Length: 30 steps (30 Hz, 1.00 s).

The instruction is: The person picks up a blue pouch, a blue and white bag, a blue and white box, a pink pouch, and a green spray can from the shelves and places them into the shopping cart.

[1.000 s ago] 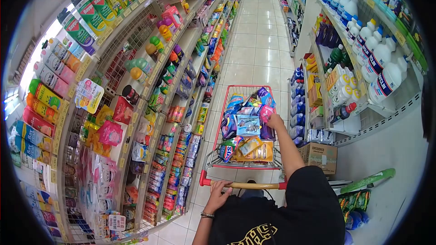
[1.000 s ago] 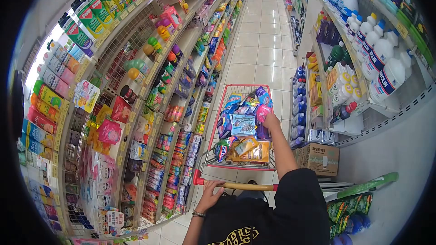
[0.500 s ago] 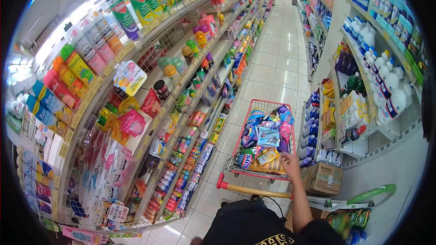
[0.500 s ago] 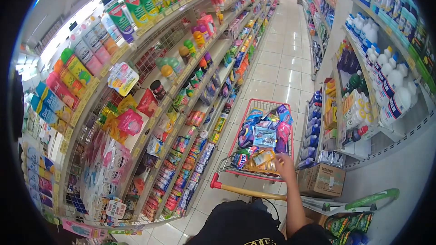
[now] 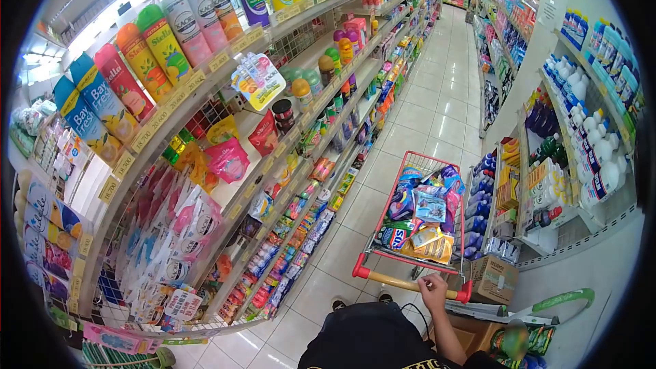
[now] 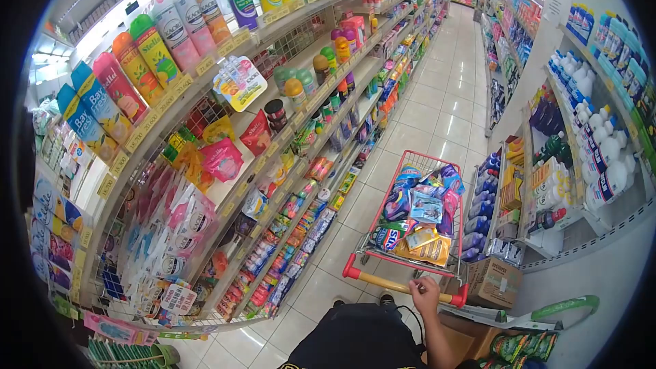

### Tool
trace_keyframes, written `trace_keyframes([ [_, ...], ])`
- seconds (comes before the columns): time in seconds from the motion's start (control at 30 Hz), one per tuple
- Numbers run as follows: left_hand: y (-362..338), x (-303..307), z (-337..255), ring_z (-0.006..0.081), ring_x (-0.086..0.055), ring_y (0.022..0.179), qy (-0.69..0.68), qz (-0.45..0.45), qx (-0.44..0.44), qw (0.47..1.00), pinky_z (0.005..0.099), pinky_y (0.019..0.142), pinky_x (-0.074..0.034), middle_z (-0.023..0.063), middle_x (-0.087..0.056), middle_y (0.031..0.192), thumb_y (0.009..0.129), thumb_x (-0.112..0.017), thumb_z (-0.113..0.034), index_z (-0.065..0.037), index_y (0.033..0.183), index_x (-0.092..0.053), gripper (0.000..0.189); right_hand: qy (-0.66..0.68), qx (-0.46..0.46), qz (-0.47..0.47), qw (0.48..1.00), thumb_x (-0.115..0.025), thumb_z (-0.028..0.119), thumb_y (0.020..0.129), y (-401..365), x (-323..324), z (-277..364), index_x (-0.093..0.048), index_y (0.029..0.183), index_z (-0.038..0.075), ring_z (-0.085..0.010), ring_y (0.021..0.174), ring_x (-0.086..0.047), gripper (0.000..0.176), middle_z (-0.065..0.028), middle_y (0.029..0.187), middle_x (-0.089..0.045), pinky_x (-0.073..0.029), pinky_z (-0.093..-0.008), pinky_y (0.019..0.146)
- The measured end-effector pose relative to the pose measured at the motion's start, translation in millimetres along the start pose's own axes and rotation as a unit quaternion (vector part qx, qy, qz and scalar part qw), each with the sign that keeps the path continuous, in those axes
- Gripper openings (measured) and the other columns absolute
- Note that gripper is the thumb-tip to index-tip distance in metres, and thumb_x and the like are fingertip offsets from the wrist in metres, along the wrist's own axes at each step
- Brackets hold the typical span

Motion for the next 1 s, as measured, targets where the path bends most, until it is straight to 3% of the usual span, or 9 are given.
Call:
trace_keyframes([
  [0.13,4.4,8.2,5.2,0.0306,-0.070,0.080,-0.008,0.002,0.007,1.000,0.0456,0.068,-0.056,0.0161,-0.072,0.090,0.100,-0.053,-0.038,-0.007,0.092,-0.071,0.036,0.002,-0.033,-0.010,0.999,-0.076,0.009,0.083,4.1,-3.4,-1.9,-0.070,0.075,-0.001,-0.0135,0.058,-0.055,0.014,-0.0056,0.066,-0.060,-0.039,-0.0282,0.051],
  [0.43,10.3,21.2,27.8,0.0315,-0.070,0.082,-0.014,0.012,0.020,1.000,0.0462,0.069,-0.056,0.0160,-0.072,0.090,0.100,-0.053,-0.039,-0.008,0.094,-0.071,0.036,-0.031,-0.016,-0.002,0.999,-0.076,0.009,0.083,-0.7,-8.4,-1.4,-0.069,0.074,-0.001,-0.0155,0.060,-0.057,0.015,-0.0069,0.067,-0.061,-0.041,-0.0290,0.054],
  [0.6,14.4,26.3,36.4,0.0321,-0.070,0.083,-0.018,0.017,0.027,0.999,0.0465,0.069,-0.056,0.0159,-0.071,0.090,0.100,-0.053,-0.039,-0.008,0.094,-0.071,0.037,-0.017,-0.036,0.012,0.999,-0.076,0.009,0.084,1.9,-5.8,5.1,-0.068,0.076,-0.002,-0.0110,0.059,-0.054,0.016,-0.0053,0.067,-0.058,-0.040,-0.0272,0.054],
  [0.77,17.4,31.6,45.9,0.0326,-0.070,0.084,-0.022,0.021,0.032,0.999,0.0469,0.070,-0.056,0.0159,-0.071,0.090,0.100,-0.053,-0.040,-0.008,0.095,-0.071,0.037,0.008,-0.071,0.000,0.997,-0.075,0.010,0.085,1.2,-2.1,-13.0,-0.070,0.076,-0.002,-0.0122,0.056,-0.053,0.015,-0.0071,0.069,-0.062,-0.040,-0.0281,0.052],
  [1.0,21.0,38.7,50.2,0.0334,-0.070,0.085,-0.030,0.023,0.034,0.999,0.0473,0.071,-0.056,0.0158,-0.071,0.090,0.100,-0.053,-0.040,-0.009,0.096,-0.072,0.037,-0.143,-0.038,-0.005,0.989,-0.075,0.020,0.087,3.4,-13.9,12.0,-0.069,0.072,0.000,-0.0224,0.056,-0.062,0.026,-0.0101,0.064,-0.062,-0.044,-0.0350,0.053],
])
Point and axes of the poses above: each hand's wrist, its own y-axis towards the middle knuckle, its own x-axis out of the back of the hand, z = x × y, the point moved 3 cm from there along y, towards the middle knuckle
